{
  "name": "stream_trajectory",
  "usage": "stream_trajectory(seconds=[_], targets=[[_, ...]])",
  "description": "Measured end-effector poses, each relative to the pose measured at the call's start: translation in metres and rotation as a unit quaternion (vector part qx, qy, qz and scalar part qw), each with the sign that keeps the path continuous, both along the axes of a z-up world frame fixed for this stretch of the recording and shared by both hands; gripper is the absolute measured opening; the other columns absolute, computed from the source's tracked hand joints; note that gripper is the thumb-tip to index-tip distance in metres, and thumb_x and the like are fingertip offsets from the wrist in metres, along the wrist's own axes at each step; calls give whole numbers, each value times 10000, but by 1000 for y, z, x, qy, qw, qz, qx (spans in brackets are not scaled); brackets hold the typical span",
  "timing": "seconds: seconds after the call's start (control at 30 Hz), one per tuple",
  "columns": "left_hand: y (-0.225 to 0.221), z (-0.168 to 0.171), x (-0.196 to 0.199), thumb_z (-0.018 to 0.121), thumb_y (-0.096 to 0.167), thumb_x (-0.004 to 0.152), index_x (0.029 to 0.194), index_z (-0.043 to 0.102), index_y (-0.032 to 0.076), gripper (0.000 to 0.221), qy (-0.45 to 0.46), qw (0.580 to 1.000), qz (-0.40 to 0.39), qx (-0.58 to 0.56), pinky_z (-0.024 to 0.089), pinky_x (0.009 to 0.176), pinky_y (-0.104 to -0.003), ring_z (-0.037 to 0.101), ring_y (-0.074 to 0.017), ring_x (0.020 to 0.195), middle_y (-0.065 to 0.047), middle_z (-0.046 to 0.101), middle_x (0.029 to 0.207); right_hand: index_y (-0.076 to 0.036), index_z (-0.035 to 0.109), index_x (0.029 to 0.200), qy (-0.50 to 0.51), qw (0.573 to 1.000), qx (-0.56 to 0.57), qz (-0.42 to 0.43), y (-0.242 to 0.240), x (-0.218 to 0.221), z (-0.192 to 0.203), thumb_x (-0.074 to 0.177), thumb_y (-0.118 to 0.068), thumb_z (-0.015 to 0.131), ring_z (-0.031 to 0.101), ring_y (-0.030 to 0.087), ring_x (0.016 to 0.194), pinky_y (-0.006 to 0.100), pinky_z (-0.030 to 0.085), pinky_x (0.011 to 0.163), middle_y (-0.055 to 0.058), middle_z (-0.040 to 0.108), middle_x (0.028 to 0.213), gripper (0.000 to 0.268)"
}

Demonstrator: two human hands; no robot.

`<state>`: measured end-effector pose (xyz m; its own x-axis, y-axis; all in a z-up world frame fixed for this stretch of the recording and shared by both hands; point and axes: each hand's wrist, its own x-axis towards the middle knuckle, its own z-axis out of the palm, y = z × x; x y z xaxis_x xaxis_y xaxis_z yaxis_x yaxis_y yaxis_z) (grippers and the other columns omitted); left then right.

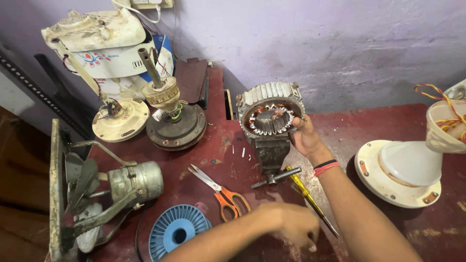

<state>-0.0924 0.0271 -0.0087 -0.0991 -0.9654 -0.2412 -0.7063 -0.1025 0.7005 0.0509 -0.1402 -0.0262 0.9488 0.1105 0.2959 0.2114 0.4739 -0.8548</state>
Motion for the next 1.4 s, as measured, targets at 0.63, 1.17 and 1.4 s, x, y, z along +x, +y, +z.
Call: stream_trajectory(seconds=[0.63, 1.17, 1.4], targets=[[59, 40, 89, 766, 129, 866, 924, 752, 52, 97, -319, 649, 483, -494, 537, 571, -371, 665, -254, 603, -81, 667, 701, 3, 597, 1296, 55, 979, -36, -194, -20, -71, 30, 961, -327, 629, 667, 267, 1141, 445, 530, 1043, 159, 702, 1216, 471], [58, 35, 102, 773, 97, 841, 980, 779, 86, 140, -336, 666, 451, -490, 540, 593, -376, 678, -234, 646, -55, 650, 711, -1, 716, 1115, 72, 928, -235, -279, 23, -107, 15, 885, -148, 759, 656, 122, 932, 266, 531, 826, 71, 726, 1028, 276], [59, 31, 102, 775, 98, 854, 1003, 779, 76, 150, -333, 679, 444, -481, 547, 591, -365, 679, -228, 651, -54, 648, 716, -10, 723, 1112, 86, 919, -271, -273, 20, -118, 7, 902, -194, 730, 652, 116, 921, 263, 511, 839, 53, 738, 1002, 279]])
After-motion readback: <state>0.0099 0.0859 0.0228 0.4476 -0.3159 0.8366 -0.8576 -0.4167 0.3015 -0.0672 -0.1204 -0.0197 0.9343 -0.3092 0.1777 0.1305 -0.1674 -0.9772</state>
